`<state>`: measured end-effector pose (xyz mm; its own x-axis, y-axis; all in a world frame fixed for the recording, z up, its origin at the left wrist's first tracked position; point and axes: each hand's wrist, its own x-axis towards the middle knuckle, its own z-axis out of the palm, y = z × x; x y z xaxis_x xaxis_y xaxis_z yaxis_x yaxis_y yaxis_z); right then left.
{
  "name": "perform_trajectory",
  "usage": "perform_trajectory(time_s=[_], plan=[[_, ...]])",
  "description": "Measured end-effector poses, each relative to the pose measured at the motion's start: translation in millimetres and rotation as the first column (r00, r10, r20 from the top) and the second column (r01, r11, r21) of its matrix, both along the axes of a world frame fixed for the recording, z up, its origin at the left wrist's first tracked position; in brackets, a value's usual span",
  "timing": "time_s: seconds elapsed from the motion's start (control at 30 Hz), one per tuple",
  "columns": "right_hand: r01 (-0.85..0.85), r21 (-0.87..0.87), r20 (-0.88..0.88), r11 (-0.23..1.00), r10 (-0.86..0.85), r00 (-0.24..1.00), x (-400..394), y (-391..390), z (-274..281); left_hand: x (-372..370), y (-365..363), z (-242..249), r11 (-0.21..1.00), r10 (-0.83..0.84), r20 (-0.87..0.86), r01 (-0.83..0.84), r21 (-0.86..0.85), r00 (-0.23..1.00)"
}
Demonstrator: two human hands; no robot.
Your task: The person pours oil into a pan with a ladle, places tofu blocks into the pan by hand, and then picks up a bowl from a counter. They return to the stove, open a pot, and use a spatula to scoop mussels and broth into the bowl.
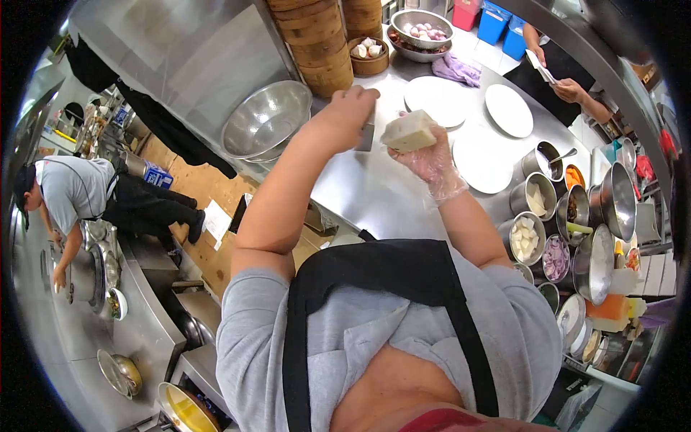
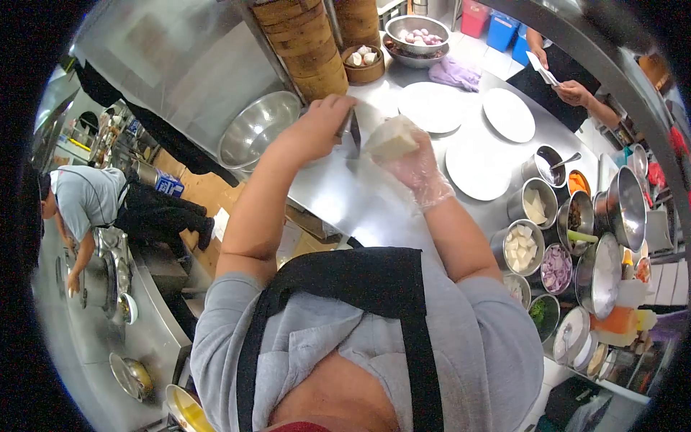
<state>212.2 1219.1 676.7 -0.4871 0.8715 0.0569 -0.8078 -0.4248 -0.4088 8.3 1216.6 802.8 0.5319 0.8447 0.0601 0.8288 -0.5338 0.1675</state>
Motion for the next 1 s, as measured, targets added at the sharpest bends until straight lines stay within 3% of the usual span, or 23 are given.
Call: perform_trajectory(time_s=[0.1, 0.17, 0.27, 0.3, 0.33, 0.4, 0.43, 0.47, 0.5, 0.53, 0.57, 0.6, 0.63, 0.67, 0.7, 0.73, 0.8, 0.93, 1.0], plan=[[-0.001, 0.043, -0.045, 0.999, 0.003, 0.999, 14, 0, 4, -34, 7, -43, 0.988, 0.078, 0.445, -0.13, 0.087, 0.892], [-0.01, 0.013, -0.101, 1.0, 0.011, 0.995, 19, -1, 16, -41, 3, -90, 0.962, 0.216, 0.68, -0.273, -0.024, 0.7], [-0.052, 0.061, -0.133, 0.997, 0.059, 0.989, 12, -7, 38, -31, -17, -146, 0.845, 0.337, 0.857, -0.527, -0.092, 0.39], [-0.059, 0.048, -0.157, 0.997, 0.066, 0.985, 8, -7, 44, -29, -26, -151, 0.835, 0.398, 0.872, -0.507, -0.214, 0.286], [-0.069, 0.03, -0.179, 0.997, 0.073, 0.981, 3, -3, 48, -27, -21, -171, 0.825, 0.36, 0.905, -0.531, -0.195, 0.227], [-0.106, 0.122, -0.095, 0.987, 0.118, 0.988, -11, -5, 65, -30, -22, -194, 0.76, 0.507, 0.82, -0.587, -0.28, 0.265], [-0.161, 0.144, -0.091, 0.976, 0.175, 0.98, -19, -2, 69, -31, -20, -212, 0.714, 0.536, 0.782, -0.665, -0.217, 0.32], [-0.214, 0.161, -0.087, 0.963, 0.23, 0.969, -27, 1, 70, -30, -27, -206, 0.664, 0.667, 0.696, -0.636, -0.393, 0.266], [-0.253, 0.169, -0.083, 0.953, 0.269, 0.96, -36, 5, 72, -37, -25, -217, 0.732, 0.618, 0.709, -0.578, -0.362, 0.339], [-0.282, 0.205, -0.088, 0.937, 0.305, 0.948, -48, 2, 78, -42, -33, -199, 0.733, 0.67, 0.608, -0.508, -0.451, 0.426], [-0.36, 0.211, -0.064, 0.909, 0.38, 0.923, -58, -5, 86, -40, -36, -197, 0.725, 0.679, 0.51, -0.589, -0.355, 0.528], [-0.432, 0.211, -0.04, 0.877, 0.449, 0.892, -67, -11, 90, -43, -41, -197, 0.687, 0.712, 0.509, -0.63, -0.362, 0.484], [-0.484, 0.201, -0.039, 0.852, 0.5, 0.865, -75, -13, 90, -48, -49, -200, 0.721, 0.62, 0.684, -0.623, -0.303, 0.384], [-0.531, 0.244, 0.09, 0.812, 0.526, 0.846, -84, -15, 88, -52, -66, -194, 0.742, 0.491, 0.824, -0.631, -0.226, 0.282], [-0.572, 0.287, 0.211, 0.768, 0.532, 0.82, -94, -19, 84, -58, -89, -188, 0.765, 0.44, 0.897, -0.535, -0.359, 0.028], [-0.603, 0.277, 0.196, 0.748, 0.57, 0.798, -104, -23, 79, -58, -126, -161, 0.799, 0.381, 0.895, -0.405, -0.445, -0.231], [-0.794, 0.307, 0.43, 0.524, 0.668, 0.608, -122, -35, 67, -42, -211, -101, 0.842, 0.284, 0.784, -0.248, -0.48, -0.552], [-0.927, 0.192, 0.642, 0.323, 0.673, 0.367, -168, -124, 61, -21, -312, -89, 0.808, 0.226, 0.731, -0.296, -0.51, -0.643], [-0.945, 0.245, 0.742, 0.217, 0.586, 0.326, -189, -182, 49, -12, -359, -82, 0.878, 0.191, 0.66, -0.173, -0.445, -0.726]])
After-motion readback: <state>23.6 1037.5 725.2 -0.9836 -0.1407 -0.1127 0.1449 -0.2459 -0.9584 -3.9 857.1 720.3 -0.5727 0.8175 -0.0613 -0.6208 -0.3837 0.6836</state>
